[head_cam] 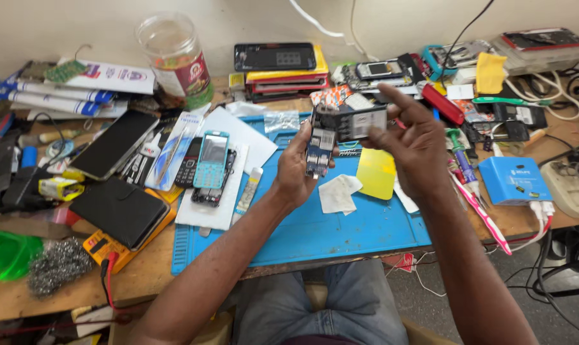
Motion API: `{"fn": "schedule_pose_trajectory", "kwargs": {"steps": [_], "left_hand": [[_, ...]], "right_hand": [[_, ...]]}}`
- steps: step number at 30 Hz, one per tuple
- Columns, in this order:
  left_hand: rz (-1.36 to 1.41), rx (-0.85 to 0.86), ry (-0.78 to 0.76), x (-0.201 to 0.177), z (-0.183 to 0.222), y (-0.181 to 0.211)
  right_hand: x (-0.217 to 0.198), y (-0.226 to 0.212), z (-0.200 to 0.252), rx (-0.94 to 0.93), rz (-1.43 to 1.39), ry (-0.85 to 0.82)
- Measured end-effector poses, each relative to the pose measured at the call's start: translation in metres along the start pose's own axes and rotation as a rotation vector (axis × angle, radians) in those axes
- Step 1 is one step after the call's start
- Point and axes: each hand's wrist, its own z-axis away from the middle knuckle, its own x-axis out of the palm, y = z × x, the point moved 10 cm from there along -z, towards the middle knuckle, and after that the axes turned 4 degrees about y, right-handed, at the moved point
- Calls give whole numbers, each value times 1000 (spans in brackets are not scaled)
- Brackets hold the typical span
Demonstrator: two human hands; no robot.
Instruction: The person uses a soldering iron and tweezers to work on a small blue circuit board, then handles a phone battery and a disassembled phone casing. The person appears to be performing a repair or assembly task on mobile phone components.
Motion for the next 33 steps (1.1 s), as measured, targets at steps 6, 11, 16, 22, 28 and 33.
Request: {"fn": "schedule_pose_trajectory", "kwargs": {"steps": [6, 11, 16, 22, 28, 33], "left_hand": [[-16, 77, -23, 4, 3, 20], [-45, 67, -33, 7, 5, 16], [-55, -14, 14, 2, 6, 7], [-12, -59, -53, 11, 8, 1], [3, -54, -39, 11, 8, 3], [71, -45, -24, 8, 8, 1]], "right_hand": [[4, 2, 4, 228, 88, -102], [24, -38, 15, -142, 542, -174], [54, -38, -7, -235, 952, -399], [74, -19, -39, -160, 892, -524], [61, -6, -46, -83, 685, -372], [55, 6, -40, -38, 627, -323]]}}
